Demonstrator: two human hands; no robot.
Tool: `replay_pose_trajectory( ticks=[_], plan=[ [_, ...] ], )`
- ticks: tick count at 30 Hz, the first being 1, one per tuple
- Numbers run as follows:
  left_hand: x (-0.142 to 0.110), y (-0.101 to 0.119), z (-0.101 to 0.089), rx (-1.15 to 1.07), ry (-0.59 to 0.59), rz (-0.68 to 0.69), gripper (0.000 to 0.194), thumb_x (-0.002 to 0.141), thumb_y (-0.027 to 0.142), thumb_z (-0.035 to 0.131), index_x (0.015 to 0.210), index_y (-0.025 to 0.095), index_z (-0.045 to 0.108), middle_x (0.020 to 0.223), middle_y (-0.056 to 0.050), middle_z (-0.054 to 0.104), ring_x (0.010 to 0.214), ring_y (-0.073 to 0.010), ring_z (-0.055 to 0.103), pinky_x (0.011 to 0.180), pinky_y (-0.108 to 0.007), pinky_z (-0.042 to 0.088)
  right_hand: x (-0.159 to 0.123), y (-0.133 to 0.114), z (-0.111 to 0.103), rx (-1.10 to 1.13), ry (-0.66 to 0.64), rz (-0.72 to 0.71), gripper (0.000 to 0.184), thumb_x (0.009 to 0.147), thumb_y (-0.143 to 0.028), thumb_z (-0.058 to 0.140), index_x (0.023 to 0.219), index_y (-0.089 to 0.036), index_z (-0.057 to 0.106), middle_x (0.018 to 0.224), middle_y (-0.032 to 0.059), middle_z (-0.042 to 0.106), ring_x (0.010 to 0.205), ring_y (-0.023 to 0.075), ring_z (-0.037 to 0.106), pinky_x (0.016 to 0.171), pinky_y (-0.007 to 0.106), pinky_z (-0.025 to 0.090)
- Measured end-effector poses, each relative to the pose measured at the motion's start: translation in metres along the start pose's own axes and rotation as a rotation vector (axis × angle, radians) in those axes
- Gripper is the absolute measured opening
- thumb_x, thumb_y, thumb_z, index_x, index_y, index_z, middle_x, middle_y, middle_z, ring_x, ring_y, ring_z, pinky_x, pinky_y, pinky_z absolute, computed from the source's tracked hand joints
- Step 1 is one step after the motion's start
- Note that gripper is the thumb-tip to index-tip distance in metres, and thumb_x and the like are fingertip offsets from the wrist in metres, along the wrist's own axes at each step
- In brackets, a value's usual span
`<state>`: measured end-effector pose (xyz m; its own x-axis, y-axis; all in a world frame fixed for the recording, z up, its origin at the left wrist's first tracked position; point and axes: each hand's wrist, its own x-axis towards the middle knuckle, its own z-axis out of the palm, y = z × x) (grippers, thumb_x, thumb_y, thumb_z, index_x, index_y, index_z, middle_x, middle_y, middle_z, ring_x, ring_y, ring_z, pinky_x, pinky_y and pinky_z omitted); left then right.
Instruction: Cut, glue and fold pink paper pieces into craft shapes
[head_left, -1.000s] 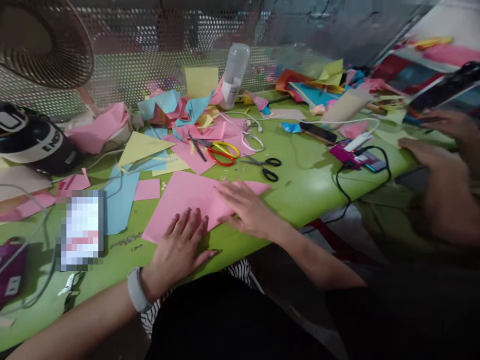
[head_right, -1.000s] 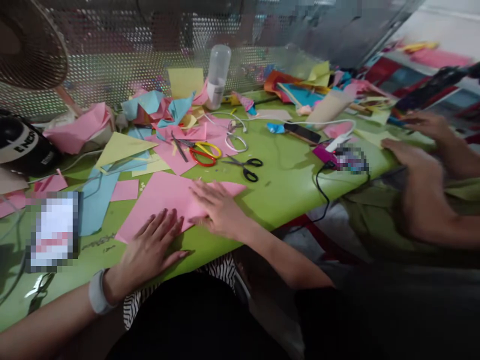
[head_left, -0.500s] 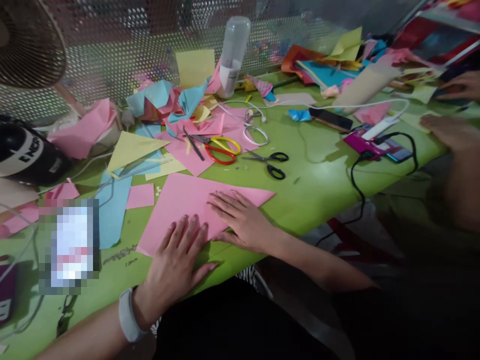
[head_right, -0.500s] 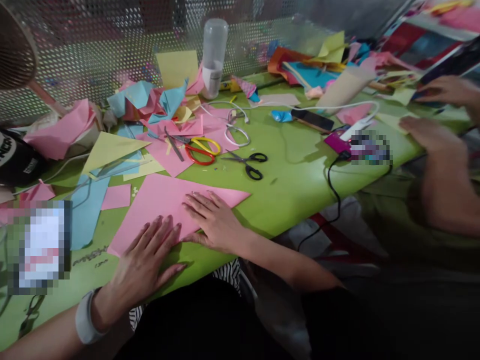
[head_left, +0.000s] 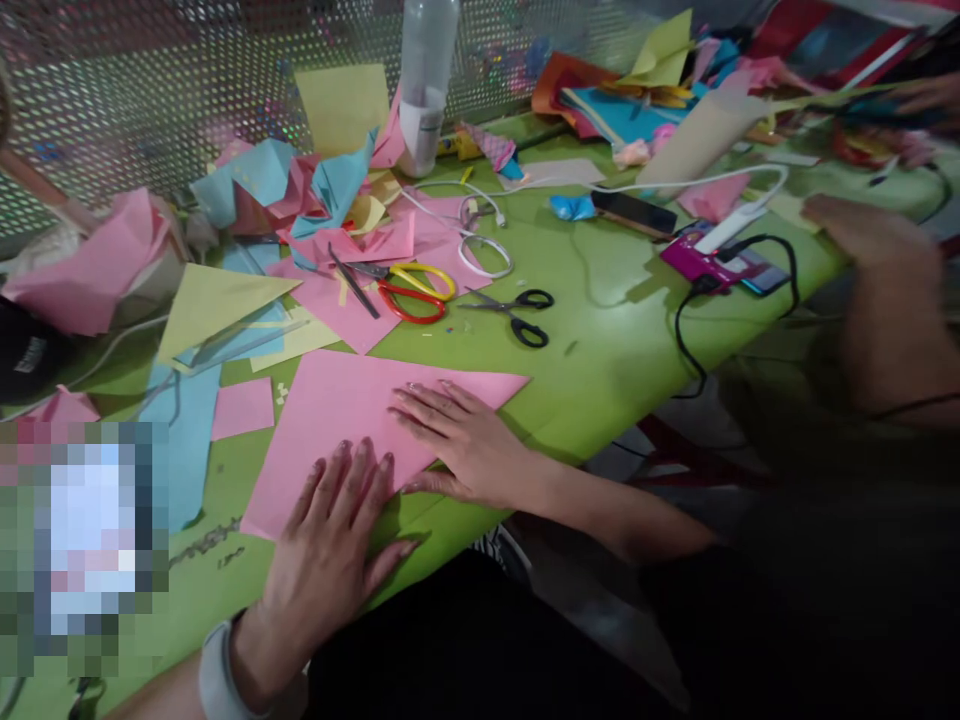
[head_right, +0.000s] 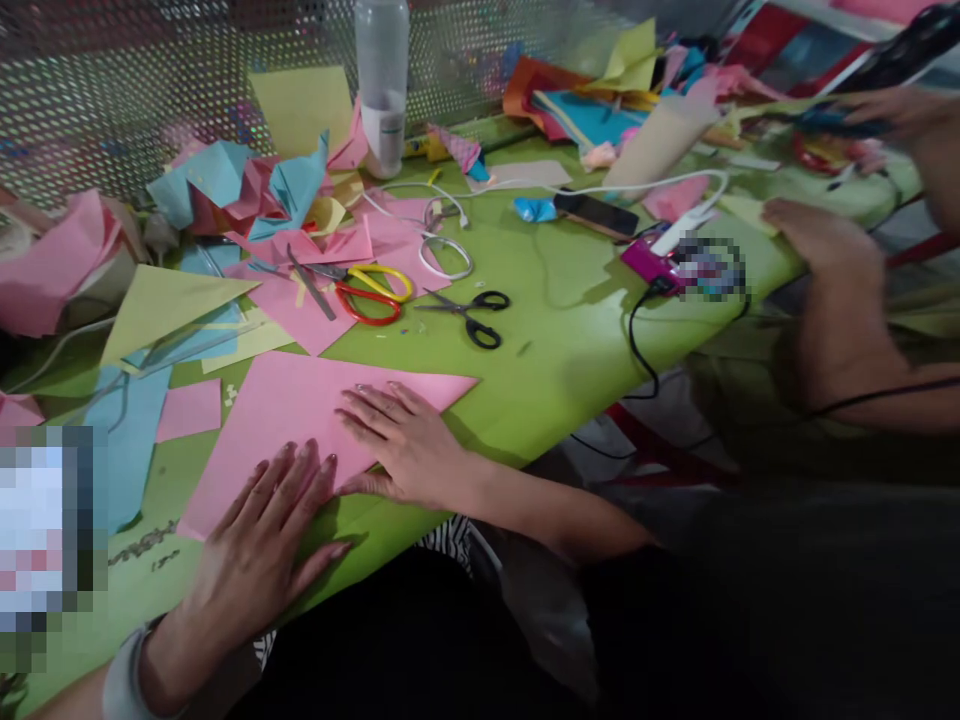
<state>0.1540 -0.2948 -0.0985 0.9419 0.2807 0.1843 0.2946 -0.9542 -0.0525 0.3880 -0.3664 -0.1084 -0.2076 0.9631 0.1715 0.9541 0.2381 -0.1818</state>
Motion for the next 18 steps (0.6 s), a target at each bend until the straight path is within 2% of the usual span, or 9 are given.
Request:
replay_pose_trajectory(
  ticks=[12,18],
  plan=[
    [0.0033,-0.0018,-0.0017,-0.014,0.028,0.012,0.082,0.095,0.056,0.052,0.160,0.015,0.021,0.156,-0.016,0.042,0.144,-0.0349,0.040,0.117,-0.048,0.033,0.0015,0.0020,0.0007,0.044,-0.008,-0.001,0.079,0.094,-0.068,0.044,0.150,-0.013,0.044,0.159,0.0134,0.038,0.150,0.0304,0.030,0.124,0.054,0.023],
    [0.0032,-0.0033,0.0007,-0.006,0.043,0.013,0.084,0.094,0.057,0.053,0.161,0.017,0.020,0.156,-0.016,0.044,0.142,-0.0354,0.043,0.117,-0.048,0.033,0.0025,0.0030,-0.0001,0.037,-0.014,-0.002,0.081,0.094,-0.070,0.038,0.152,-0.013,0.042,0.159,0.0112,0.038,0.150,0.0281,0.029,0.125,0.052,0.021]
  ],
)
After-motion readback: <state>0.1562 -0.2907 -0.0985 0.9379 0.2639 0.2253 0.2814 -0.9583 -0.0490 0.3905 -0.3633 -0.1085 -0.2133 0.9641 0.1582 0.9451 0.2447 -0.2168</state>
